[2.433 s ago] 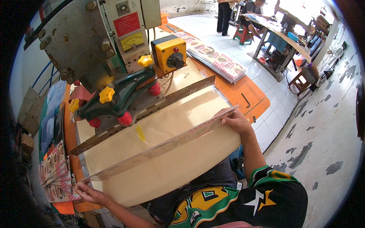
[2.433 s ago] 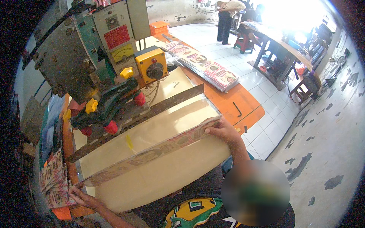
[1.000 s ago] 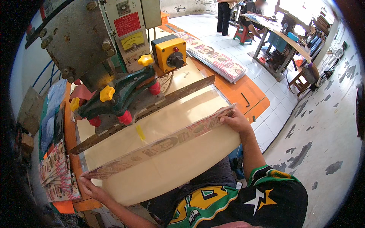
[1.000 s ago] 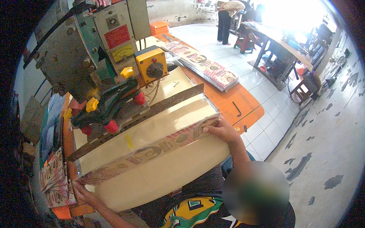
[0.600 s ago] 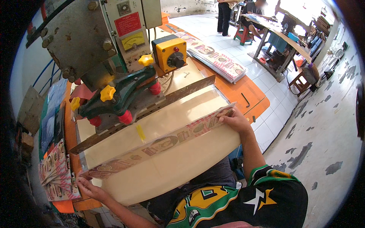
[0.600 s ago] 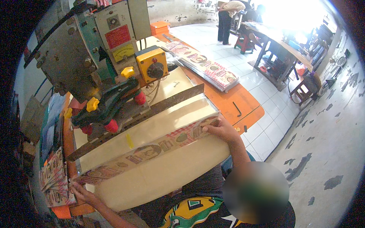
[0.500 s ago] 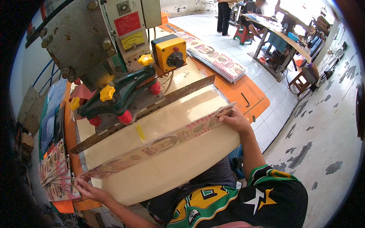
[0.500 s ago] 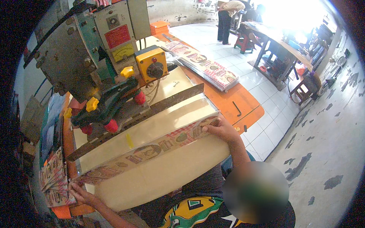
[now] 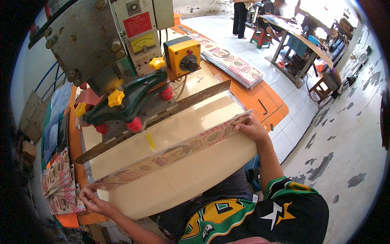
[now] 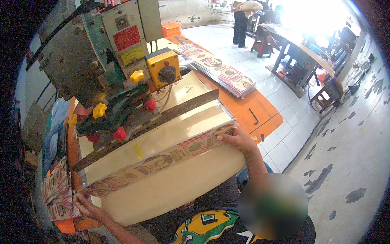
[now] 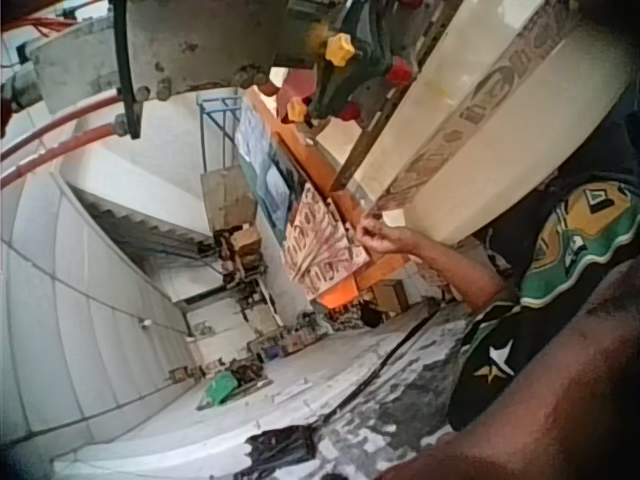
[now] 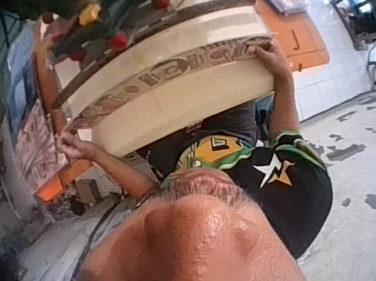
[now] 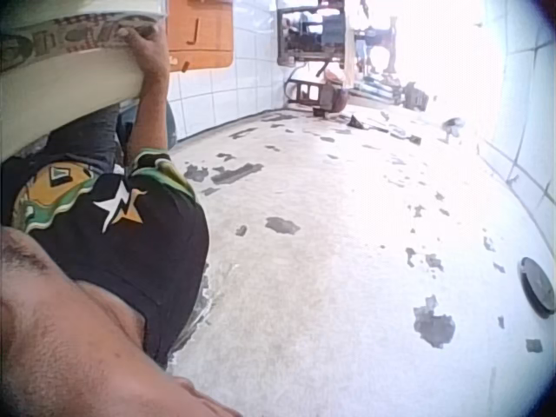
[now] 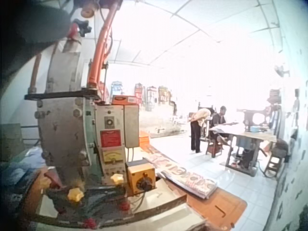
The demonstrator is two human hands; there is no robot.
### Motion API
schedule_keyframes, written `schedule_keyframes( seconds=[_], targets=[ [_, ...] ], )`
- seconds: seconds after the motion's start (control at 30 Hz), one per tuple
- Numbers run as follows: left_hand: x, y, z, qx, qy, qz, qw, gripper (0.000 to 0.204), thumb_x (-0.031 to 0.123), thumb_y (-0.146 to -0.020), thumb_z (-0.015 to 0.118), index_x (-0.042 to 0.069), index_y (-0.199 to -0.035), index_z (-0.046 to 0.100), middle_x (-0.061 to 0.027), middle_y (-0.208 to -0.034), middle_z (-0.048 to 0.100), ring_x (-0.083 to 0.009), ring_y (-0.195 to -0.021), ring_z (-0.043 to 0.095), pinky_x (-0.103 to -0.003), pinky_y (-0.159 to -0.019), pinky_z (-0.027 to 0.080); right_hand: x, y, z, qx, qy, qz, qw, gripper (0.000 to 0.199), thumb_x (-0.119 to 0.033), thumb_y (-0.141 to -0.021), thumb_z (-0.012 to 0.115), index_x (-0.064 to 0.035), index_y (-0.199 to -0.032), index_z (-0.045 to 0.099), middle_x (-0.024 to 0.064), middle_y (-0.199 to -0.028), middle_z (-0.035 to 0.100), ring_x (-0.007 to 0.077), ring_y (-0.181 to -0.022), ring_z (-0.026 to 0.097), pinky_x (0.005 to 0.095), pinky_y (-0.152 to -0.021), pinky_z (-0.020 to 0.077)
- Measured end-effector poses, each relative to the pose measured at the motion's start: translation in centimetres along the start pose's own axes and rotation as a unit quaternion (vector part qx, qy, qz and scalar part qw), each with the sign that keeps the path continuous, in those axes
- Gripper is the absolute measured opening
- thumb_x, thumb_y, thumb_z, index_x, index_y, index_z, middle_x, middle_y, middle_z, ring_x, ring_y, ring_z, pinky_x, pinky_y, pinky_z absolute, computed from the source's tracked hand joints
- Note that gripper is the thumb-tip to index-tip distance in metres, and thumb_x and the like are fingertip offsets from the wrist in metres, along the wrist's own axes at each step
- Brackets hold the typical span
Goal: The person aligns and seals printed plastic packaging strips using a heat sealing machine by hand, processing the strips one at a time.
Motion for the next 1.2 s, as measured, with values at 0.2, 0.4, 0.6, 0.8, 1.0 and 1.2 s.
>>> schedule_keyframes(
  seconds=[0.2,0.4,0.6,0.8,1.0,1.2],
  targets=[
    [-1.1,-0.2,-0.5,-0.019,-0.019,0.009,1.0,0.024,0.025,-0.102,0.049,0.001,-0.096,0.052,-0.0036,-0.087,0.051,-0.0131,-0.084,0.049,-0.027,-0.078,0.042,-0.4,0.1,0.4,-0.01,-0.017,-0.008,1.0,0.062,-0.018,-0.079,0.079,0.0004,-0.129,0.049,0.0083,-0.119,0.062,0.0161,-0.108,0.059,0.0321,-0.094,0.0468],
    [-1.6,-0.1,-0.5,-0.022,0.002,-0.008,1.0,0.026,0.027,-0.102,0.051,0.001,-0.098,0.053,-0.0039,-0.091,0.052,-0.013,-0.086,0.049,-0.027,-0.078,0.043,-0.6,0.2,0.5,0.0,-0.013,0.002,1.0,0.061,-0.018,-0.079,0.08,0.0002,-0.129,0.049,0.008,-0.118,0.063,0.0164,-0.108,0.059,0.0323,-0.093,0.047],
    [-0.1,0.0,0.2,0.012,-0.033,0.009,0.999,0.032,0.03,-0.104,0.045,-0.001,-0.104,0.056,-0.0053,-0.095,0.055,-0.0138,-0.086,0.051,-0.028,-0.078,0.044,0.0,0.1,-0.1,-0.002,-0.014,0.001,1.0,0.063,-0.016,-0.079,0.079,-0.0003,-0.131,0.047,0.0081,-0.119,0.063,0.0172,-0.108,0.059,0.0328,-0.094,0.0468],
    [-0.5,0.2,-0.4,0.008,-0.011,-0.03,0.999,0.036,0.029,-0.105,0.041,-0.002,-0.106,0.058,-0.007,-0.094,0.058,-0.0148,-0.084,0.053,-0.029,-0.078,0.045,-0.5,0.1,0.3,-0.003,-0.02,-0.003,1.0,0.065,-0.015,-0.078,0.079,0.0001,-0.132,0.046,0.0091,-0.119,0.062,0.0176,-0.109,0.059,0.0336,-0.095,0.046],
    [0.1,0.3,-0.2,0.003,-0.015,-0.02,1.0,0.038,0.029,-0.106,0.038,-0.002,-0.105,0.059,-0.0069,-0.094,0.058,-0.0159,-0.086,0.054,-0.03,-0.079,0.045,-0.7,0.2,0.6,0.011,-0.02,-0.02,1.0,0.058,-0.018,-0.078,0.08,-0.0001,-0.126,0.051,0.0072,-0.114,0.064,0.0162,-0.105,0.06,0.032,-0.092,0.0473],
    [-1.4,0.4,-1.0,0.07,0.019,-0.046,0.996,0.04,0.031,-0.106,0.034,-0.003,-0.106,0.055,-0.0085,-0.098,0.055,-0.0191,-0.092,0.053,-0.032,-0.086,0.044,-1.0,0.6,0.9,0.027,-0.005,0.005,1.0,0.048,-0.021,-0.079,0.08,-0.0013,-0.117,0.059,0.004,-0.107,0.066,0.0134,-0.098,0.062,0.0299,-0.086,0.049]
  ],
)
Point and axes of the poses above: each hand's wrist, its own y-axis away from the middle knuckle, its own z-axis out of the palm, x = y × z, the point moved 2 cm from there along -y, towards the middle knuckle
